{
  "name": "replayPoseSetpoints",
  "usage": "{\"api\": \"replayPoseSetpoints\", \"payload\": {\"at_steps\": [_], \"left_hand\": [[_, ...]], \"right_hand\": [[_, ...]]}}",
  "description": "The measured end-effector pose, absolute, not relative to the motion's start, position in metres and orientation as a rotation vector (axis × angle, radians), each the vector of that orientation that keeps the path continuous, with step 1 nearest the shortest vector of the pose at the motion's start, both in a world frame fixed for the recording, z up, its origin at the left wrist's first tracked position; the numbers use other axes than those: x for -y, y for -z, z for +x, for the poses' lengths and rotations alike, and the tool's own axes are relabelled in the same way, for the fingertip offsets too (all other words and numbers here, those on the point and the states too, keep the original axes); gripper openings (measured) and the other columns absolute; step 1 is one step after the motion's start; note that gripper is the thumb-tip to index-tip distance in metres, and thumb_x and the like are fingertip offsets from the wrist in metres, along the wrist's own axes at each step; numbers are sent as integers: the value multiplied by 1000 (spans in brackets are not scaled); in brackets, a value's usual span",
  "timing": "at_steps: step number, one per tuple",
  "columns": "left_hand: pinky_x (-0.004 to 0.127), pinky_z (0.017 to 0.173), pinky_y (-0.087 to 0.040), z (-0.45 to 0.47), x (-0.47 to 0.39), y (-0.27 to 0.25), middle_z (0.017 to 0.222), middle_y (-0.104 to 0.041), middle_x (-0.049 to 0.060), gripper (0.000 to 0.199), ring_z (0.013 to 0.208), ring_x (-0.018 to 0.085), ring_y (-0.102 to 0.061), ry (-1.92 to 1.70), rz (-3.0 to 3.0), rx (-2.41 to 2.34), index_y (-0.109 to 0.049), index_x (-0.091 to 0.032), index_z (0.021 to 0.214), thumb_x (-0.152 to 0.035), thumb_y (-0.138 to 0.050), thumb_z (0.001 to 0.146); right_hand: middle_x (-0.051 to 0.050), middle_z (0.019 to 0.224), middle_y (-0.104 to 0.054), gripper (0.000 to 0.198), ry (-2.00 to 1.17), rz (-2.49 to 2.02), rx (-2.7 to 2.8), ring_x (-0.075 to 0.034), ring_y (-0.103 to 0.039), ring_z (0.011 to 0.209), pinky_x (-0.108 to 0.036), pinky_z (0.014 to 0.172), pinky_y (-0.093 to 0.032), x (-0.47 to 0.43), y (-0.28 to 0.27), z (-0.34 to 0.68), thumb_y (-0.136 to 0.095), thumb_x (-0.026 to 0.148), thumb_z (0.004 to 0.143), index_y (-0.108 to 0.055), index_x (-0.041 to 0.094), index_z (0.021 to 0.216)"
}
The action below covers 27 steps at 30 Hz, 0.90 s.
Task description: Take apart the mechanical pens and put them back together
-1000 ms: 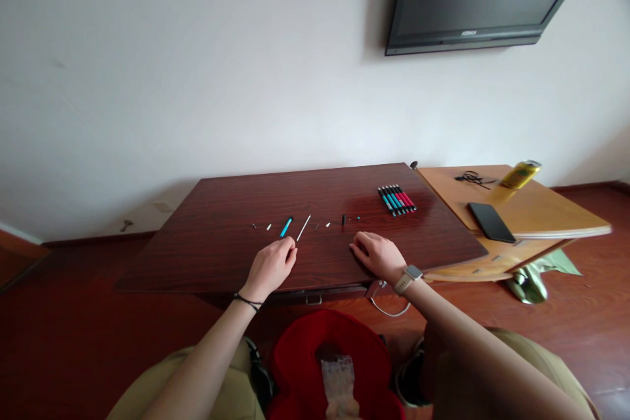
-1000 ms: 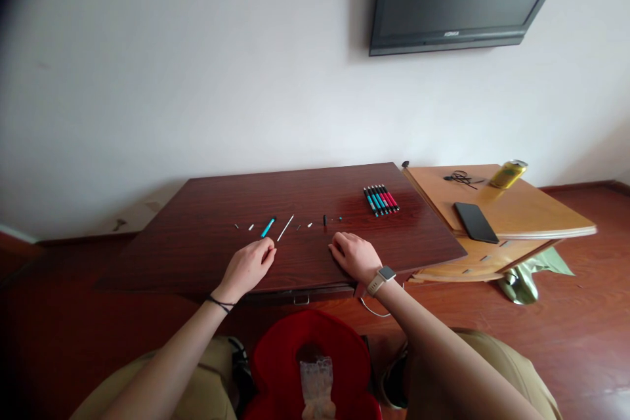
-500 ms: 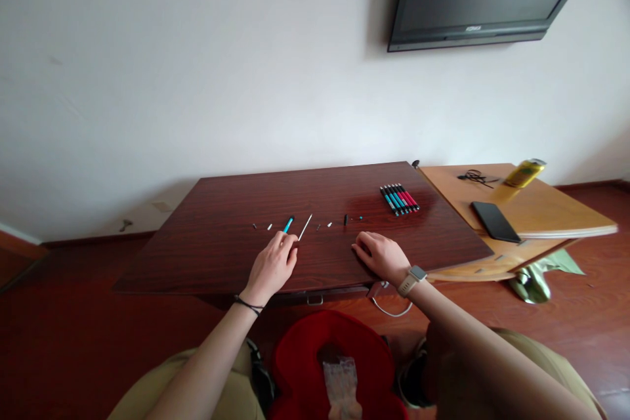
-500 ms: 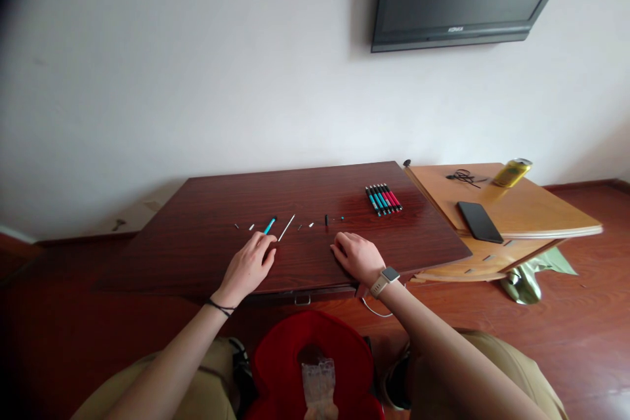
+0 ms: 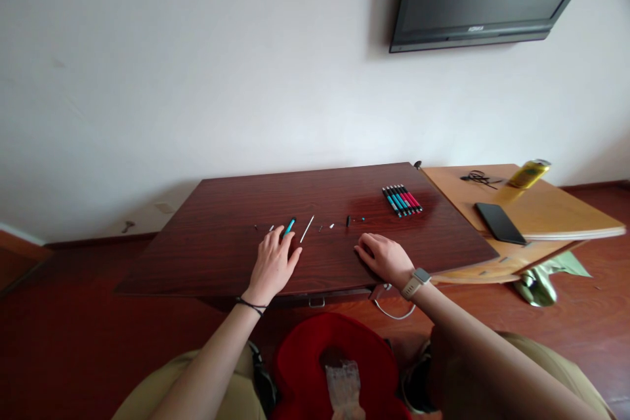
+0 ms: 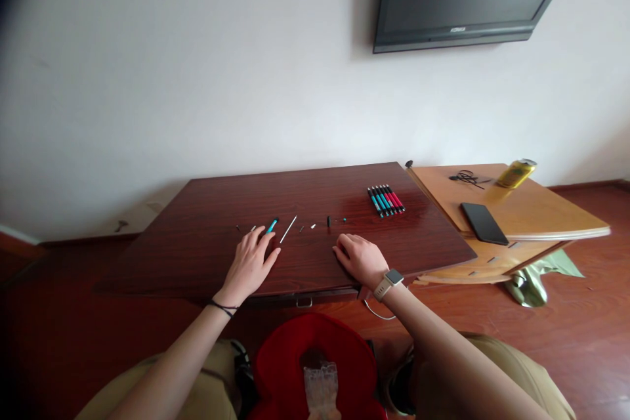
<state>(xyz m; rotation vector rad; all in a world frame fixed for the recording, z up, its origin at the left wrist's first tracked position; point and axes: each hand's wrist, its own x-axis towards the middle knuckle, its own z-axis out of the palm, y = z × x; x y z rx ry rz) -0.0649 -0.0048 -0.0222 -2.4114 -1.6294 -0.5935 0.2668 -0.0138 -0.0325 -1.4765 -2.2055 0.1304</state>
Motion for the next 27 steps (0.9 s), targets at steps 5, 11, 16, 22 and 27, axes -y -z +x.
{"api": "replayPoseSetpoints", "payload": {"at_steps": [5,11,16,22,27], "left_hand": [[54,109,-50,-65,5,22,148,-56,18,40,137,36,-54,570,-2422,1623,-59,-21,140,-43,-49,109],[54,110,-50,-65,5,21,143,-59,19,38,133,35,-55,588,-2453,1599,-59,-20,140,-41,-50,109],[53,109,-50,-65,4,21,141,-60,17,37,132,34,-57,610,-2446,1593,-60,-22,138,-41,-51,108],[53,110,-50,-65,4,22,143,-60,17,38,133,35,-56,597,-2444,1597,-59,-21,139,-41,-51,108],[53,109,-50,-65,3,22,143,-60,18,38,133,35,-56,584,-2446,1595,-59,-19,139,-41,-51,109]], "right_hand": [[-3,88,-69,23,-127,-1495,2212,-20,-62,78,-29,68,-35,14,31,266,-53,37,109,-58,24,91],[-4,89,-70,23,-147,-1494,2201,-20,-63,79,-29,68,-36,14,31,266,-52,39,109,-59,24,92],[-4,89,-71,23,-151,-1495,2201,-20,-63,79,-30,68,-36,14,32,266,-52,39,108,-60,24,92],[-4,90,-70,23,-126,-1506,2209,-20,-63,80,-30,68,-35,15,32,266,-52,39,109,-59,24,93],[-4,88,-70,22,-125,-1501,2206,-20,-62,79,-29,68,-35,14,32,266,-53,38,109,-59,24,92]]}}
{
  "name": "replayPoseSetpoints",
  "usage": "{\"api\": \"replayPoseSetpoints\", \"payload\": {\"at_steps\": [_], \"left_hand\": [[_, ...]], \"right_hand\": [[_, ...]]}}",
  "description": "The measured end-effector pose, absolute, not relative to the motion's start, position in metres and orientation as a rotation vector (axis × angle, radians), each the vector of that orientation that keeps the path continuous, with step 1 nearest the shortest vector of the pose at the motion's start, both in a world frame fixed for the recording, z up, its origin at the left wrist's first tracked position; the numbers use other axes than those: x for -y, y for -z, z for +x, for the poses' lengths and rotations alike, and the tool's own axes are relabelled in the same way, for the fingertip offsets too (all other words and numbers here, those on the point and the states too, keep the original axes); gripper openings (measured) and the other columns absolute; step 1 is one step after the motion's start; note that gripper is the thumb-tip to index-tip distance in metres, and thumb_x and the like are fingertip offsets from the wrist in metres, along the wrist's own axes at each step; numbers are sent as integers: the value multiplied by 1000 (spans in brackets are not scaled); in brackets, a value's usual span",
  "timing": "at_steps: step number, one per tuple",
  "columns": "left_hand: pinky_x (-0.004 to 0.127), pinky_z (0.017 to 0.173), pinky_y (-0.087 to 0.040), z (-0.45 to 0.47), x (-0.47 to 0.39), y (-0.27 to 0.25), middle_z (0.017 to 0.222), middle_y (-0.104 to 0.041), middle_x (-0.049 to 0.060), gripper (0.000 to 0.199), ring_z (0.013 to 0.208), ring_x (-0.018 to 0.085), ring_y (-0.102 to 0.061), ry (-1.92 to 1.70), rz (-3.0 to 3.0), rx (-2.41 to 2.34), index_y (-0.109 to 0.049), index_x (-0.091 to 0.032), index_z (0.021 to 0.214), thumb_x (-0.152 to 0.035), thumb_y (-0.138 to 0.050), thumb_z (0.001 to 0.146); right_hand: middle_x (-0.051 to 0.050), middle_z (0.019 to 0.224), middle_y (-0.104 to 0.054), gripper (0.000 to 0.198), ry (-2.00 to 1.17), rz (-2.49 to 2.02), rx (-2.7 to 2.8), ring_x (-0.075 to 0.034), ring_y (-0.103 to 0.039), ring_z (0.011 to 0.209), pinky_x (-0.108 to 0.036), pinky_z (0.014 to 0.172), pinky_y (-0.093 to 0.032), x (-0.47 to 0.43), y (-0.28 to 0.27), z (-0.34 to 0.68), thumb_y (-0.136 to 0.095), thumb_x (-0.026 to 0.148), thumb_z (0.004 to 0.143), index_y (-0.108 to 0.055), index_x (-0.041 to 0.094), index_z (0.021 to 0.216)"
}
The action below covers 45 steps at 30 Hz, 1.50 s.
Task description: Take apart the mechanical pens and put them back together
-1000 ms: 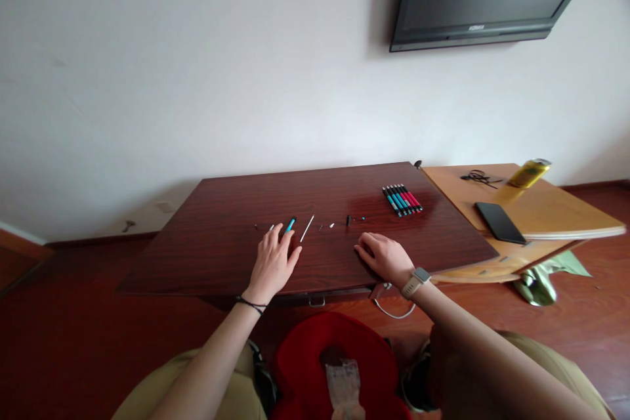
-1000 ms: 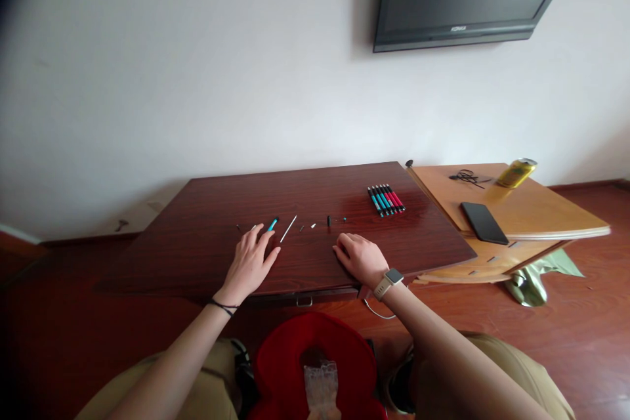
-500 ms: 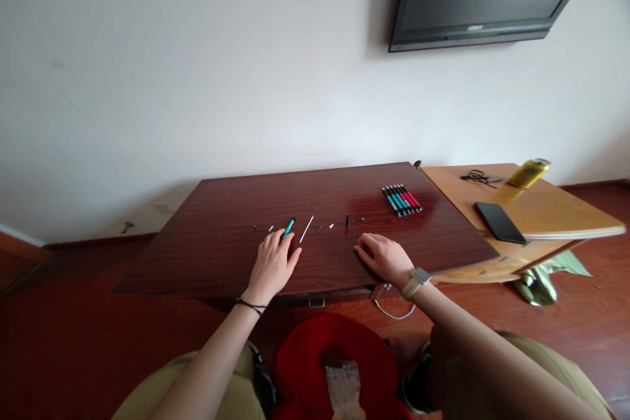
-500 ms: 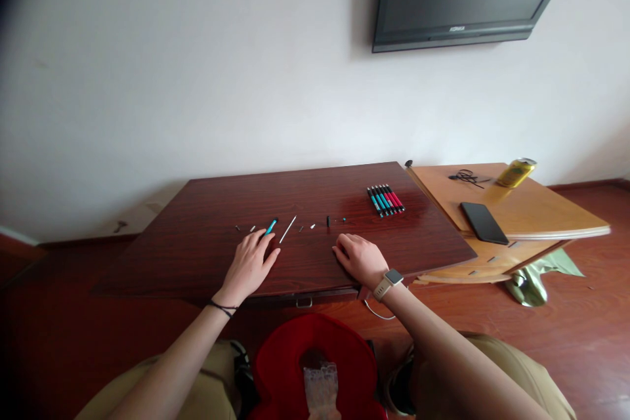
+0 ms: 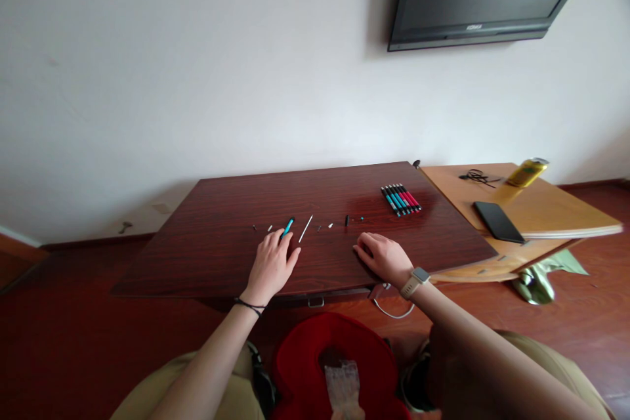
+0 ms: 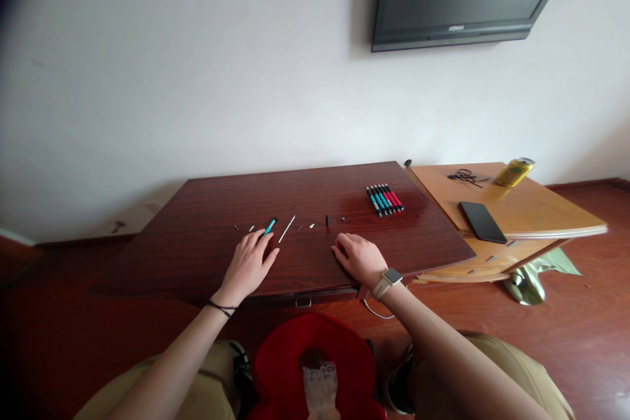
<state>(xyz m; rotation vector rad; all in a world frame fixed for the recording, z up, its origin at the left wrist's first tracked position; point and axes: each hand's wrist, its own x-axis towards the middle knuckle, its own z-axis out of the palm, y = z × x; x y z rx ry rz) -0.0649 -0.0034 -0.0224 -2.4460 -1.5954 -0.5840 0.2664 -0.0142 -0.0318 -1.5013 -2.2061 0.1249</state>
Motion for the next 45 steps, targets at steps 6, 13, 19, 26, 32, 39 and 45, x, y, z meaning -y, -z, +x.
{"api": "replayPoseSetpoints", "payload": {"at_steps": [6,13,19,26,32,39,45], "left_hand": [[53,109,-50,-65,3,22,143,-60,18,38,133,36,-56,581,-2446,1592,-59,-20,138,-41,-50,109],[53,109,-50,-66,3,24,144,-60,17,38,134,36,-56,605,-2452,1595,-59,-22,140,-42,-51,108],[53,115,-47,-68,0,23,150,-57,17,42,140,35,-53,651,-2432,1606,-54,-21,145,-43,-48,109],[56,116,-47,-84,-13,18,150,-58,19,42,138,36,-55,700,-2260,1682,-59,-19,141,-42,-43,110],[51,107,-53,-94,-17,23,140,-68,19,41,128,35,-63,585,-2271,1702,-65,-16,131,-42,-42,110],[43,90,-56,-94,-9,8,108,-73,11,20,104,31,-67,545,-2268,1744,-67,-23,100,-24,-48,105],[40,81,-53,-95,-9,3,94,-68,8,18,92,29,-66,491,-2298,1768,-60,-24,92,-13,-49,100]], "right_hand": [[-4,90,-70,22,-133,-1493,2205,-20,-63,80,-29,69,-36,14,31,267,-53,38,108,-59,24,92],[-4,90,-70,22,-141,-1489,2201,-20,-63,80,-29,70,-37,14,31,266,-53,38,109,-60,24,93],[-3,90,-70,22,-141,-1488,2207,-20,-63,80,-29,70,-37,15,31,266,-54,38,109,-59,24,92],[-3,89,-69,21,-145,-1482,2204,-20,-63,81,-29,70,-37,15,29,266,-54,36,108,-59,24,92],[-4,90,-70,21,-164,-1476,2201,-20,-63,81,-29,72,-38,15,30,266,-53,36,108,-59,24,92],[-4,89,-70,21,-162,-1473,2199,-20,-63,80,-29,71,-38,15,30,266,-54,36,108,-60,24,92],[-3,91,-70,21,-180,-1488,2217,-19,-64,80,-28,69,-39,14,26,264,-56,37,108,-61,24,93]]}}
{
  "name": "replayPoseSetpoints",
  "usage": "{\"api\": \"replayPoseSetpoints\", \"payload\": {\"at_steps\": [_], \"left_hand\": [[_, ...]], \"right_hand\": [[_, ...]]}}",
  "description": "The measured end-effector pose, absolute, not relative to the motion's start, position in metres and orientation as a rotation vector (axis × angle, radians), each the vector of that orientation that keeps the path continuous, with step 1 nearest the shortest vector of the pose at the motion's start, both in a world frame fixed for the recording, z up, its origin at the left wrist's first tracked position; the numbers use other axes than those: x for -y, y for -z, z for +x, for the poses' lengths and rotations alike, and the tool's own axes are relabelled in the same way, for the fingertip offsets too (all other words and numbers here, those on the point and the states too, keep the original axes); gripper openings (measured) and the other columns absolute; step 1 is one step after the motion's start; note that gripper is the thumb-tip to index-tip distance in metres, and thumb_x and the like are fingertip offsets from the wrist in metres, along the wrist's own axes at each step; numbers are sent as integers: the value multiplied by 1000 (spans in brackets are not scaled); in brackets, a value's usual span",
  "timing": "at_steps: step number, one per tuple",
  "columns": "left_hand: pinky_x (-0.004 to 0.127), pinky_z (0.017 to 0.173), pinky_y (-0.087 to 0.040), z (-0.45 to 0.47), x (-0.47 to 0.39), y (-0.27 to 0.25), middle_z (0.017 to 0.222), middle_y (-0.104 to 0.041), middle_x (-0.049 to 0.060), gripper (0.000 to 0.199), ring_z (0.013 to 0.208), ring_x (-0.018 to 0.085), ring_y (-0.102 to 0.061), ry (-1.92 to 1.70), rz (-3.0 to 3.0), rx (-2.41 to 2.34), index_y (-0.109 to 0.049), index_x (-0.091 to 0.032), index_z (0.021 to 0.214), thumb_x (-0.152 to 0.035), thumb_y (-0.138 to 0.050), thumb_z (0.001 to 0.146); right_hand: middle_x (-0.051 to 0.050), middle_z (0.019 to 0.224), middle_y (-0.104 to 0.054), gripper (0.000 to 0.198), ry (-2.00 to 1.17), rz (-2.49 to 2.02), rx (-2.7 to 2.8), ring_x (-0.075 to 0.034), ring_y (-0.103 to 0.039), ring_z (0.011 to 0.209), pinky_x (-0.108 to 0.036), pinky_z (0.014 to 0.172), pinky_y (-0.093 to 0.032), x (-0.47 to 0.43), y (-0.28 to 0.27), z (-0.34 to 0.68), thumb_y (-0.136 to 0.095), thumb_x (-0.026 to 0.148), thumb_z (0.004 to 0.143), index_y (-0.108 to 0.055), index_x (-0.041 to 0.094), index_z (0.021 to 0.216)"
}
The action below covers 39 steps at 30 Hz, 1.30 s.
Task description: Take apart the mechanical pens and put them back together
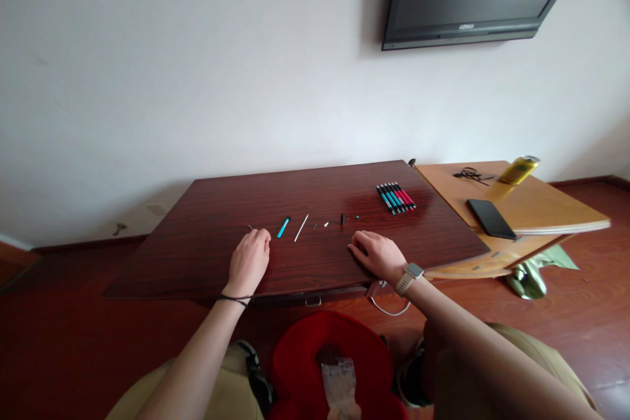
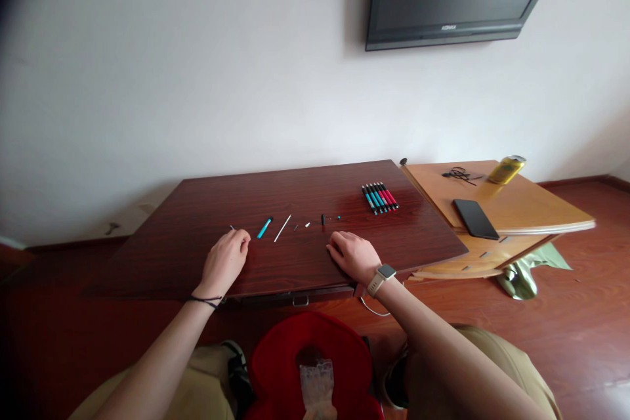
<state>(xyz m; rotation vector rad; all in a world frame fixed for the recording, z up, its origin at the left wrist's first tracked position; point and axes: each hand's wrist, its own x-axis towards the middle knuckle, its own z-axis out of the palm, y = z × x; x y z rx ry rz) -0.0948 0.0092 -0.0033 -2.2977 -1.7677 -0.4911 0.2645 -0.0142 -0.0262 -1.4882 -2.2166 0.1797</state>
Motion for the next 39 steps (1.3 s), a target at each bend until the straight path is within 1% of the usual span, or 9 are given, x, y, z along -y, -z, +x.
{"api": "replayPoseSetpoints", "payload": {"at_steps": [3,6,10,14,20,25,32,36,39], "left_hand": [[39,82,-53,-95,-10,2,94,-69,8,19,91,29,-67,458,-2306,1789,-62,-23,99,-8,-50,96],[39,84,-53,-92,-9,-3,96,-71,9,21,92,28,-69,391,-2305,1864,-66,-20,101,-7,-52,93],[35,86,-54,-80,-6,-15,102,-73,9,24,95,26,-71,440,-2348,1937,-74,-19,104,-11,-55,93],[32,85,-54,-66,-3,-20,107,-73,6,22,88,22,-71,640,-2416,1922,-76,-22,101,-13,-57,95],[32,84,-53,-54,-3,-12,108,-70,6,20,87,21,-71,799,-2529,1795,-73,-23,99,-10,-57,95],[33,85,-54,-45,-3,-6,103,-70,5,22,89,22,-70,860,-2612,1713,-70,-23,99,-5,-58,93],[36,88,-55,-37,0,2,100,-70,5,26,93,24,-71,803,-2663,1618,-67,-22,99,1,-58,90],[34,85,-56,-36,0,3,99,-69,4,29,89,23,-71,800,-2651,1606,-67,-23,103,1,-58,90],[32,83,-55,-36,0,3,98,-68,3,30,85,21,-70,832,-2681,1618,-68,-23,104,1,-59,88]], "right_hand": [[-4,102,-71,17,-215,-1449,2232,-18,-68,85,-28,71,-45,15,23,258,-55,35,109,-66,24,102],[-6,124,-70,19,-281,-1340,2276,-19,-71,101,-27,81,-53,16,21,248,-52,32,110,-68,25,120],[-9,154,-58,38,-280,-1277,2326,-23,-68,126,-33,99,-58,12,17,233,-52,30,109,-58,26,146],[-10,168,-46,53,-252,-1351,2353,-27,-66,133,-38,104,-59,5,15,221,-52,31,108,-47,24,160],[-11,170,-43,56,-229,-1498,2375,-30,-67,132,-40,100,-62,-6,14,209,-48,37,109,-45,23,164],[-11,166,-50,51,-245,-1507,2389,-29,-70,127,-40,99,-61,-11,14,204,-47,38,110,-52,23,158],[-8,155,-61,41,-263,-1409,2365,-25,-72,120,-33,94,-60,-9,16,201,-46,33,111,-60,25,149],[-8,146,-65,37,-268,-1397,2369,-22,-73,114,-29,89,-57,-8,13,200,-46,33,112,-63,26,144],[-7,137,-68,32,-276,-1437,2374,-21,-74,107,-26,82,-55,-9,11,201,-46,32,113,-68,27,136]]}}
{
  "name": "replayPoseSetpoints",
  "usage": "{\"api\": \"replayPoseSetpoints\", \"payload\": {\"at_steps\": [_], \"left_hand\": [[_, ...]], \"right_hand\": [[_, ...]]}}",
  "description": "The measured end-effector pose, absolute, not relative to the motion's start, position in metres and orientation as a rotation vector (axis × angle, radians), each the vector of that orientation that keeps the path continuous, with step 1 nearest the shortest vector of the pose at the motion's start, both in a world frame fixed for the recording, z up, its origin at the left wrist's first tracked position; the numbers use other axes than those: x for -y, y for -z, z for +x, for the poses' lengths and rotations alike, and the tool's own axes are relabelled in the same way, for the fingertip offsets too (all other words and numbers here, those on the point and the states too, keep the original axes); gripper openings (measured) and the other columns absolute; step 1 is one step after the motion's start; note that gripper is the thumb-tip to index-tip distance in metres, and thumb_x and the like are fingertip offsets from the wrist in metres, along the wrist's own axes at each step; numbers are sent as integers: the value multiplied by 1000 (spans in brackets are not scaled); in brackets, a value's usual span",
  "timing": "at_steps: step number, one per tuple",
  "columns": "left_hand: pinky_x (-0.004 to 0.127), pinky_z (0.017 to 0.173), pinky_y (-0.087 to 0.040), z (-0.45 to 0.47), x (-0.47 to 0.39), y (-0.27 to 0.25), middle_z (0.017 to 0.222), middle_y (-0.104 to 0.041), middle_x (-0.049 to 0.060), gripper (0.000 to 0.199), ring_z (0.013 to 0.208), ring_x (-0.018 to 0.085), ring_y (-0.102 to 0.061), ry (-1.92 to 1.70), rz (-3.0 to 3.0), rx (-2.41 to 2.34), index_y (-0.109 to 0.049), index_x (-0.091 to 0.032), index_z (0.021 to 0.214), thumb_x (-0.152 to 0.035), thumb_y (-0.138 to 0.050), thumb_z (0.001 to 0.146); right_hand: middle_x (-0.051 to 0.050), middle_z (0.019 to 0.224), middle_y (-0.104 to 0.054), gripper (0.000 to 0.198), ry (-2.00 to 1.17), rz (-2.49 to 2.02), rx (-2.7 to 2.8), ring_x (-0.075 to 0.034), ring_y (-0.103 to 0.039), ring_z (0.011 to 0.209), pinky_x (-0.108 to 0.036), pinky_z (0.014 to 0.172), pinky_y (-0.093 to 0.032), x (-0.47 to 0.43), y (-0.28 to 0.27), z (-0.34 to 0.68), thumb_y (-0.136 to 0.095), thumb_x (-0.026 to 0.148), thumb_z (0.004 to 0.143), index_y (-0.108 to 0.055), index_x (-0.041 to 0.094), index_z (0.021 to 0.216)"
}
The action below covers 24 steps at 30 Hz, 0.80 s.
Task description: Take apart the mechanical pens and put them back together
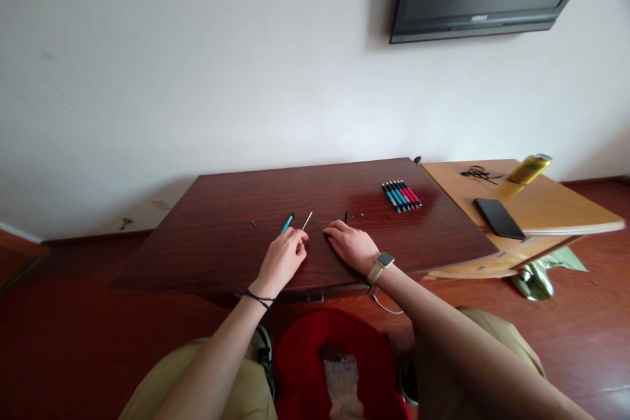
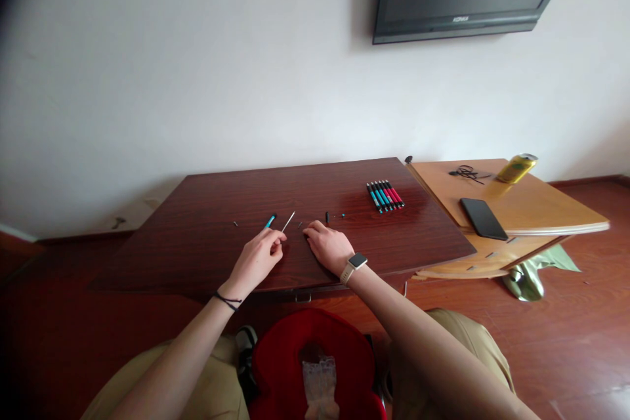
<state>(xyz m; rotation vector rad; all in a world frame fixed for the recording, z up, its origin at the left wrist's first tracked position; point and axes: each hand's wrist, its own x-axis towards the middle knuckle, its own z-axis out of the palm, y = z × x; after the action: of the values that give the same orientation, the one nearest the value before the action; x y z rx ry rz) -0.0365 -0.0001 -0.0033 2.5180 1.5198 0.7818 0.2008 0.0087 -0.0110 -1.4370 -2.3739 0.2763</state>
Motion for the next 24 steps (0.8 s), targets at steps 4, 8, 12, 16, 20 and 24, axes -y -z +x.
{"api": "replayPoseSetpoints", "payload": {"at_steps": [4,8,12,16,20,24], "left_hand": [[31,80,-55,-36,0,4,94,-69,2,27,81,19,-69,-824,2413,-1473,-68,-24,101,-2,-60,88],[31,80,-56,-34,-1,2,95,-72,2,21,83,19,-70,-921,2272,-1385,-71,-23,98,-7,-61,90],[33,88,-59,-32,-3,-1,102,-76,3,15,89,19,-74,-981,2109,-1288,-73,-23,98,-14,-62,93],[38,93,-60,-31,-3,-3,103,-79,3,10,95,22,-76,-1012,1939,-1256,-74,-23,98,-23,-65,94],[41,90,-62,-31,-5,3,99,-79,4,13,94,24,-77,-1053,1770,-1219,-74,-22,99,-32,-70,92],[41,93,-62,-29,-9,11,99,-76,4,18,95,23,-76,-1114,1683,-1189,-72,-21,102,-35,-73,90]], "right_hand": [[-6,125,-69,27,-310,-1479,2369,-19,-73,99,-25,80,-51,-10,10,202,-49,30,113,-73,28,123],[-7,121,-68,25,-350,-1489,2342,-18,-71,100,-24,84,-50,-12,12,204,-51,29,112,-74,26,120],[-7,119,-68,24,-377,-1476,2326,-18,-71,100,-25,86,-50,-11,11,206,-50,28,113,-74,24,119],[-6,117,-68,18,-381,-1471,2304,-18,-70,98,-25,85,-49,-9,11,207,-53,25,112,-71,22,113],[-7,113,-69,16,-377,-1445,2243,-19,-69,95,-26,84,-50,-9,16,208,-53,24,111,-69,21,111],[-6,109,-71,11,-457,-1342,2144,-19,-69,95,-28,85,-51,-11,23,210,-57,22,108,-68,21,108]]}}
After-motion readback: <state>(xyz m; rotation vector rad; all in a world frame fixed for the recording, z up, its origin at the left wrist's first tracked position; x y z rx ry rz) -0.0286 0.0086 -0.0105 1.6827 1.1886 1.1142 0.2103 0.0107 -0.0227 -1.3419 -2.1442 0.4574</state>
